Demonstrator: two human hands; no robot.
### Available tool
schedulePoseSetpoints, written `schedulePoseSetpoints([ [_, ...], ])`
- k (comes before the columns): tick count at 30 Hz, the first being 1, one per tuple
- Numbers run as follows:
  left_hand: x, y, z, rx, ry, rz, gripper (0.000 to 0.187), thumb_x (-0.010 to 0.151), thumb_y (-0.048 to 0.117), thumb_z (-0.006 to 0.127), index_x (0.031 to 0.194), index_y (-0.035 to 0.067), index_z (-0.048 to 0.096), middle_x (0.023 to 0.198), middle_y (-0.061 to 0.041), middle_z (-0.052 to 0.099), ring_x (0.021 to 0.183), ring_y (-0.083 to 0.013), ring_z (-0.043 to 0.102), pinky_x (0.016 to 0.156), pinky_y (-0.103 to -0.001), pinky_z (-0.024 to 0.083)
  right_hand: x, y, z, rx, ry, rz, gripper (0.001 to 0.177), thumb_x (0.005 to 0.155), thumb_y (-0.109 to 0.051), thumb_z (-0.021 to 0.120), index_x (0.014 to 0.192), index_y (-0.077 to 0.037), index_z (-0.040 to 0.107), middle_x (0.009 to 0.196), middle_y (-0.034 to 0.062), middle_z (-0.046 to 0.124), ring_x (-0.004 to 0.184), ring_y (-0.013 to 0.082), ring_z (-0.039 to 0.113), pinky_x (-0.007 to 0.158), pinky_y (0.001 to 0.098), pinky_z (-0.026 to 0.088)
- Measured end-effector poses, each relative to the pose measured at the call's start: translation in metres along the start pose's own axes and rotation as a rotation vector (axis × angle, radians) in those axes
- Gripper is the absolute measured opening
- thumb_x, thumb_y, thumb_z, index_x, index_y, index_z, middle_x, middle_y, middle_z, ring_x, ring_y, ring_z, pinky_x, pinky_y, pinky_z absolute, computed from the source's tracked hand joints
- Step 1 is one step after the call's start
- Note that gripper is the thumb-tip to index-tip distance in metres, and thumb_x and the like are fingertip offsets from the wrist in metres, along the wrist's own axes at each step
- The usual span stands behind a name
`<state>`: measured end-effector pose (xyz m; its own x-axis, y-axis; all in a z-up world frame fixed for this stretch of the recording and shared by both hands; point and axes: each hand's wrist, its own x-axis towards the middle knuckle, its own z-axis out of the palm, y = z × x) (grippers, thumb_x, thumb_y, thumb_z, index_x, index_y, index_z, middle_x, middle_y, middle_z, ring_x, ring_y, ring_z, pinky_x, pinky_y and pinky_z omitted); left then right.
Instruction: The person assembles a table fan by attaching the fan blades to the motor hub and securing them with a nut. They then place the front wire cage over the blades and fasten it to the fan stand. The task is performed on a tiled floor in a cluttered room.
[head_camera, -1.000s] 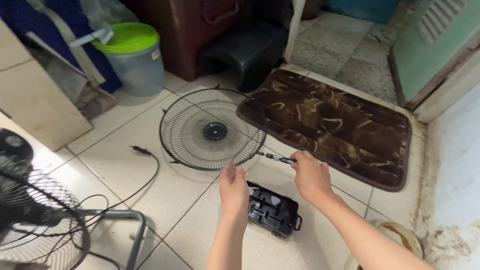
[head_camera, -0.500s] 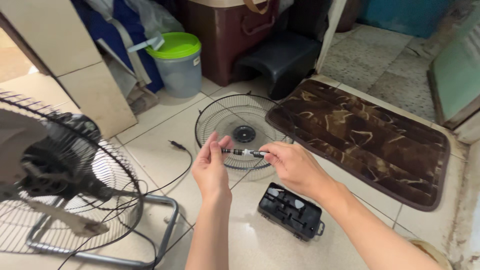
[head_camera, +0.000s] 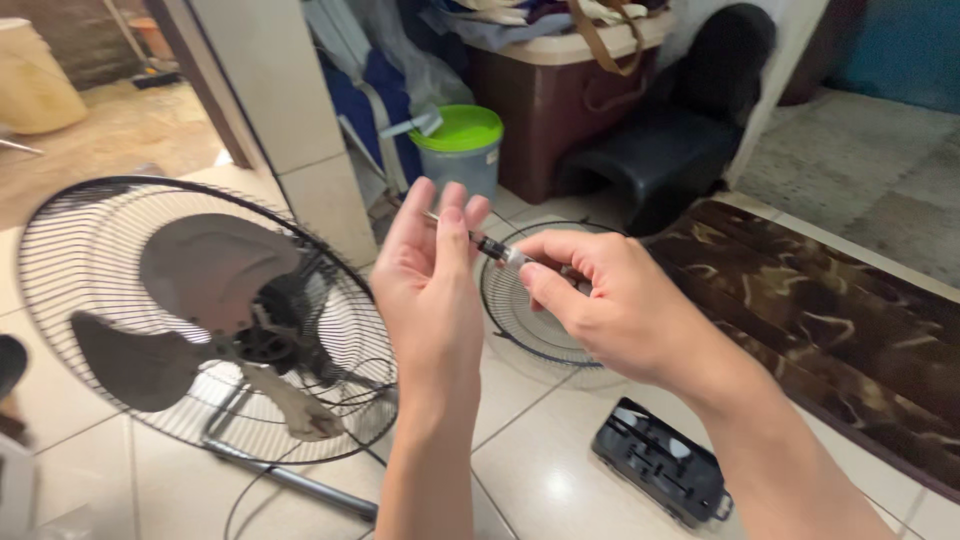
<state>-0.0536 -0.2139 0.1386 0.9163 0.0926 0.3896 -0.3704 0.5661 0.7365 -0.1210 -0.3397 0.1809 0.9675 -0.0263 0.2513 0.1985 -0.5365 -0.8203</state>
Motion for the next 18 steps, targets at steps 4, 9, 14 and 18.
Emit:
schedulePoseSetpoints([
  [4, -0.002, 0.044, -0.028, 0.286, 0.143, 0.332, 0.037, 0.100, 0.001, 0.052, 0.136, -0.005, 0.059, 0.133, -0.016, 0.069, 0.116, -0.0211, 0.071, 0.097, -0.029, 0.057, -0.012, -0.058, 0.010, -0.163, -0.045, -0.041, 0.031, 0.089, -0.021, 0.064, 0.117, -0.016, 0.077, 0.058, 0.0042, 0.065, 0.050, 0.0109, 0.055, 0.048, 0.0298, 0.047],
  [9, 0.009, 0.059, -0.110, 0.300, 0.574, 0.424, 0.019, 0.098, 0.000, 0.051, 0.113, -0.002, 0.063, 0.113, -0.010, 0.068, 0.102, -0.0165, 0.065, 0.095, -0.029, 0.055, -0.002, -0.078, 0.057, -0.506, -0.078, -0.162, 0.028, 0.086, -0.019, 0.064, 0.111, -0.019, 0.078, 0.077, 0.0129, 0.076, 0.073, 0.0299, 0.072, 0.070, 0.0434, 0.055],
  [14, 0.027, 0.034, -0.183, 0.227, 1.011, -0.024, 0.041, 0.088, 0.012, 0.066, 0.122, 0.008, 0.043, 0.119, -0.010, 0.052, 0.103, -0.0174, 0.056, 0.091, -0.038, 0.050, 0.020, -0.065, 0.109, -0.494, -0.073, -0.303, 0.029, 0.078, -0.007, 0.063, 0.103, -0.008, 0.077, 0.090, 0.0196, 0.074, 0.088, 0.0372, 0.073, 0.081, 0.0492, 0.056],
  [18, 0.037, 0.014, -0.222, 0.085, 0.871, -0.368, 0.054, 0.094, 0.031, 0.067, 0.132, -0.002, 0.047, 0.125, -0.017, 0.060, 0.108, -0.0234, 0.063, 0.089, -0.048, 0.053, 0.030, -0.059, 0.131, -0.538, -0.123, -0.287, 0.028, 0.078, -0.005, 0.063, 0.101, -0.008, 0.078, 0.091, 0.0229, 0.073, 0.091, 0.0398, 0.071, 0.085, 0.0494, 0.056],
])
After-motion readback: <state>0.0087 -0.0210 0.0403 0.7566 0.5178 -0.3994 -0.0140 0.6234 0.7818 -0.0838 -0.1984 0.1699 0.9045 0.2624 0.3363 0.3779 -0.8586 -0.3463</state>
